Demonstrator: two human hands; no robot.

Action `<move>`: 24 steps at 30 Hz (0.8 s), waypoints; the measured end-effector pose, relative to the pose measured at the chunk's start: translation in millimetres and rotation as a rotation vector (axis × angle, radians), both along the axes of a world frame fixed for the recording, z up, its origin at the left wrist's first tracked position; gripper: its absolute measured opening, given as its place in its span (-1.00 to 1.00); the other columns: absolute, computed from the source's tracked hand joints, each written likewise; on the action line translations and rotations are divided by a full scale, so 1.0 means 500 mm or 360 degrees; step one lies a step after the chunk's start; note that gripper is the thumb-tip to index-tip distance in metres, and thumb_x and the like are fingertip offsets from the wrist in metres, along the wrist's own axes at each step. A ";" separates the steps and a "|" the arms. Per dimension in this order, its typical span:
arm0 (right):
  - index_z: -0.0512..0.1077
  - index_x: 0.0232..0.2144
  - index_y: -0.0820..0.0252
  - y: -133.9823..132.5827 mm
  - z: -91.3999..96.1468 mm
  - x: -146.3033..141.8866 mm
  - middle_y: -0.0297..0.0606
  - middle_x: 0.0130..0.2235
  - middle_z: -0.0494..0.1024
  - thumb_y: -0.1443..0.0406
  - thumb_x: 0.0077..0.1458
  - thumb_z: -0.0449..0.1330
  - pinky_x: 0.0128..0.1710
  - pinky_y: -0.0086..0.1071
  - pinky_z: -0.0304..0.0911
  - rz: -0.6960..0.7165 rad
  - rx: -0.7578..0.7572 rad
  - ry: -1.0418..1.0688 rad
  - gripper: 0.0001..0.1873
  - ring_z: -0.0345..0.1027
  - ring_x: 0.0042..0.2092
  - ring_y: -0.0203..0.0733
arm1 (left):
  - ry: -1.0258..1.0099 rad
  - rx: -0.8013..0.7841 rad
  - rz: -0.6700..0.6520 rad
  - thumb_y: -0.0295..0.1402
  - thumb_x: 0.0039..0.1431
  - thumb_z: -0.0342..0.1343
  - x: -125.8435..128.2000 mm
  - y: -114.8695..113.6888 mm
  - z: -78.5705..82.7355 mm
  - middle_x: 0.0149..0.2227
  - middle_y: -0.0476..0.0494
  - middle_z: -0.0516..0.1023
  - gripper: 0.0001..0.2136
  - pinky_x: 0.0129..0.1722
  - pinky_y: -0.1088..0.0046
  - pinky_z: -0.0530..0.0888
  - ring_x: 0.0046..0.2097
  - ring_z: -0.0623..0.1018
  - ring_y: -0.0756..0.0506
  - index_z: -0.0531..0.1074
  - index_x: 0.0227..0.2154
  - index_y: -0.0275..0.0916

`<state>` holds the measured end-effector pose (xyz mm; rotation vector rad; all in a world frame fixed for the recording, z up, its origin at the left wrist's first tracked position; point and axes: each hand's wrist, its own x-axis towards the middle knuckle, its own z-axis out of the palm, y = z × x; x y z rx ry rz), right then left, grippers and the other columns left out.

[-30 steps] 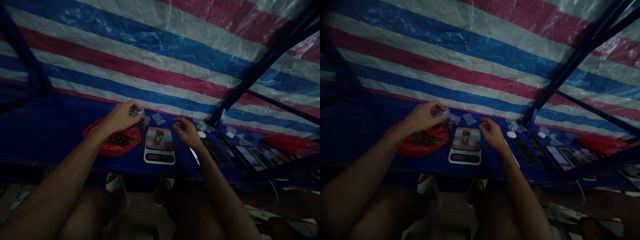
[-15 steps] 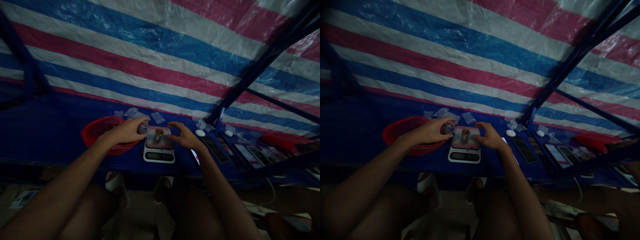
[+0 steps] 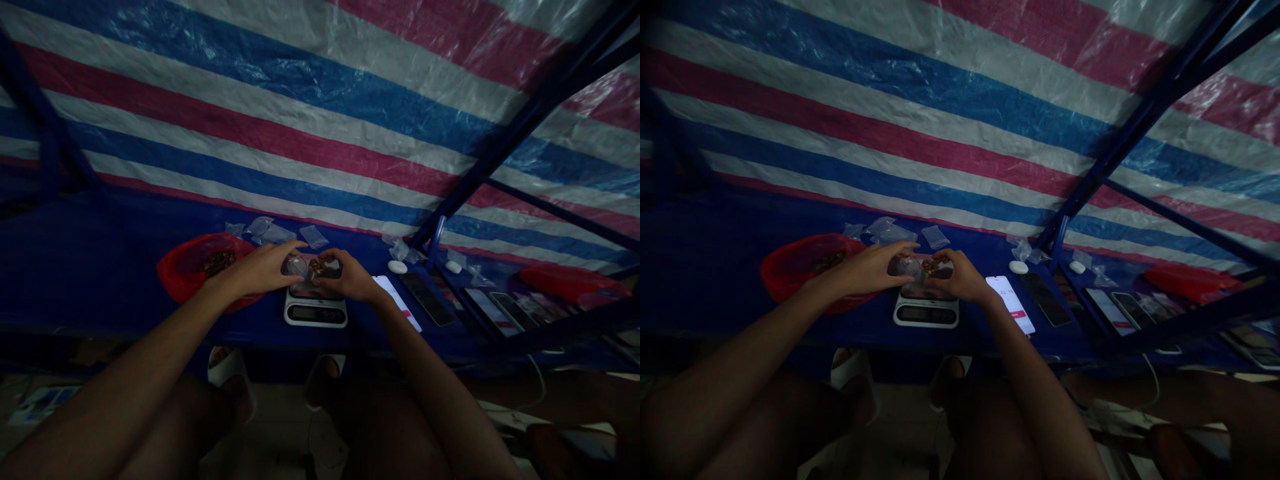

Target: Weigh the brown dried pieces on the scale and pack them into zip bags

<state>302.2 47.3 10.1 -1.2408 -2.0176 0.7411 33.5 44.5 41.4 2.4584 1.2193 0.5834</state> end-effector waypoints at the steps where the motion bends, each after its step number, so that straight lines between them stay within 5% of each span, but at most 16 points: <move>1: 0.54 0.04 0.11 0.000 -0.001 -0.001 -0.11 0.05 0.61 0.11 -0.04 0.57 0.07 -0.08 0.48 -0.0005 -0.0022 0.0017 -0.39 0.55 0.03 0.02 | 0.0008 -0.0008 0.0000 -0.16 0.28 0.24 0.001 -0.001 0.001 0.35 -0.28 0.53 -0.33 0.25 0.05 0.52 0.27 0.59 -0.38 0.32 0.42 -0.16; 11: 0.59 -0.06 0.11 0.000 0.014 -0.005 -0.17 -0.03 0.70 0.13 0.09 0.49 0.10 -0.10 0.39 0.0075 0.0110 0.0011 -0.60 0.54 0.03 0.01 | -0.0019 -0.0045 -0.0022 -0.17 0.26 0.26 0.006 -0.004 0.013 0.33 -0.29 0.56 -0.32 0.24 0.15 0.52 0.27 0.61 -0.35 0.33 0.41 -0.17; 24: 0.63 0.01 0.08 0.003 0.031 -0.013 -0.13 0.02 0.71 0.21 0.11 0.46 0.16 0.03 0.36 0.0122 0.0438 -0.0165 -0.60 0.52 0.09 0.11 | -0.0059 -0.0025 -0.0041 -0.21 0.24 0.29 0.014 -0.001 0.010 0.26 -0.31 0.62 -0.30 0.21 0.13 0.53 0.23 0.63 -0.37 0.32 0.41 -0.22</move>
